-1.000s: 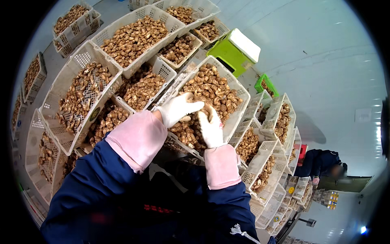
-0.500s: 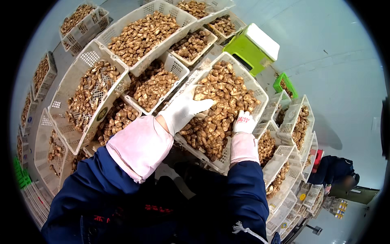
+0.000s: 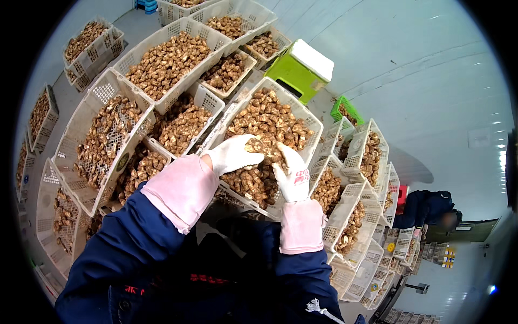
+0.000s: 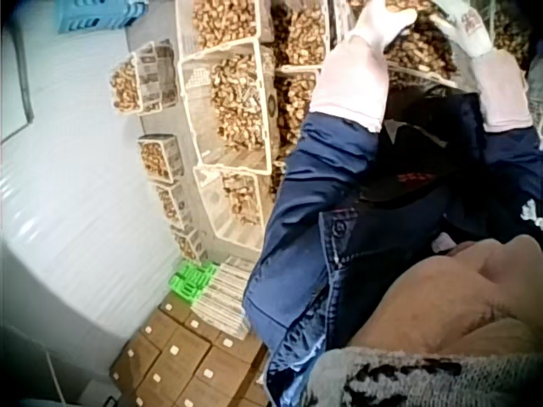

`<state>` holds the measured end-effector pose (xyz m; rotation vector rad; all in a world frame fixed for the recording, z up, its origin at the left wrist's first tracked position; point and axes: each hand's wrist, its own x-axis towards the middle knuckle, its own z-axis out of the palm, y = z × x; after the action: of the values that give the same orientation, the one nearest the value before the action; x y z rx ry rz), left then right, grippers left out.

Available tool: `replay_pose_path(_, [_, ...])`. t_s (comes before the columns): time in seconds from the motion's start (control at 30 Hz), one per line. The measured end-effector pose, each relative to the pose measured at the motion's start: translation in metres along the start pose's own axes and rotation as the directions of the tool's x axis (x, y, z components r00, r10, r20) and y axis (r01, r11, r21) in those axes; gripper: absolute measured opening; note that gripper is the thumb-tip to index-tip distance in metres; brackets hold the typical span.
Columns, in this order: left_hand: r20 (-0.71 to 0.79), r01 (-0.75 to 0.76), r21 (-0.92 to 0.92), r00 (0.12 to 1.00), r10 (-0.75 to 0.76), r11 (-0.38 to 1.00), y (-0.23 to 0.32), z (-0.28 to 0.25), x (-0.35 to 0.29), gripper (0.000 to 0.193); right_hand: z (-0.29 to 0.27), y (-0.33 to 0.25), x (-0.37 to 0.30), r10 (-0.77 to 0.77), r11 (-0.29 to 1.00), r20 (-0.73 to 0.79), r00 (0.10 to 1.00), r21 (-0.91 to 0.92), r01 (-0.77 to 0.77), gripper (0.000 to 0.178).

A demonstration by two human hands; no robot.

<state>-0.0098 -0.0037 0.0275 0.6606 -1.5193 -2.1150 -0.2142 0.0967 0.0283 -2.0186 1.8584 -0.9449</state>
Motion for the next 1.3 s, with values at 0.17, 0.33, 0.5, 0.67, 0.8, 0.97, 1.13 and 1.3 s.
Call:
replay_pose_path(0.17, [-0.128, -0.113, 0.252, 0.980, 0.149, 0.961, 0.004, 0.007, -0.004, 0.031, 0.020, -0.027, -0.007, 0.346, 0.681, 0.003, 0.938, 0.686, -0.254, 0.076])
replay_pose_path(0.33, [0.077, 0.001, -0.126, 0.997, 0.008, 0.992, 0.005, 0.007, -0.004, 0.034, 0.003, -0.026, -0.006, 0.373, 0.668, 0.039, 0.927, 0.682, -0.297, 0.073])
replay_pose_path(0.5, [0.037, 0.107, -0.263, 0.994, -0.101, 0.959, 0.012, 0.010, -0.007, 0.031, -0.004, -0.030, -0.003, 0.295, 0.489, 0.023, 0.955, 0.855, -0.172, 0.083])
replay_pose_path(0.67, [-0.087, 0.040, -0.174, 0.995, -0.056, 0.984, 0.024, 0.021, -0.011, 0.032, 0.004, -0.035, -0.003, 0.438, 0.387, 0.120, 0.891, 0.869, -0.307, 0.087])
replay_pose_path(0.8, [-0.057, 0.008, -0.255, 0.998, -0.023, 0.967, 0.015, 0.024, -0.008, 0.046, 0.014, -0.038, -0.004, 0.473, 0.415, 0.045, 0.880, 0.869, -0.267, 0.082])
replay_pose_path(0.97, [-0.096, -0.017, -0.620, 0.994, -0.054, 0.785, 0.011, 0.014, -0.009, 0.045, 0.005, -0.010, -0.002, 0.188, 0.887, -0.218, 0.958, 0.456, -0.070, 0.062])
replay_pose_path(1.13, [-0.005, -0.044, -0.837, 0.997, 0.072, 0.545, 0.020, 0.008, -0.023, 0.053, 0.001, -0.045, 0.011, 0.361, 0.391, -0.063, 0.930, 0.916, -0.090, 0.067])
replay_pose_path(1.3, [-0.184, -0.273, -0.774, 0.960, 0.210, 0.571, 0.027, -0.009, -0.081, 0.047, -0.002, -0.056, 0.012, 0.262, 0.425, 0.047, 0.964, 0.891, -0.158, 0.062])
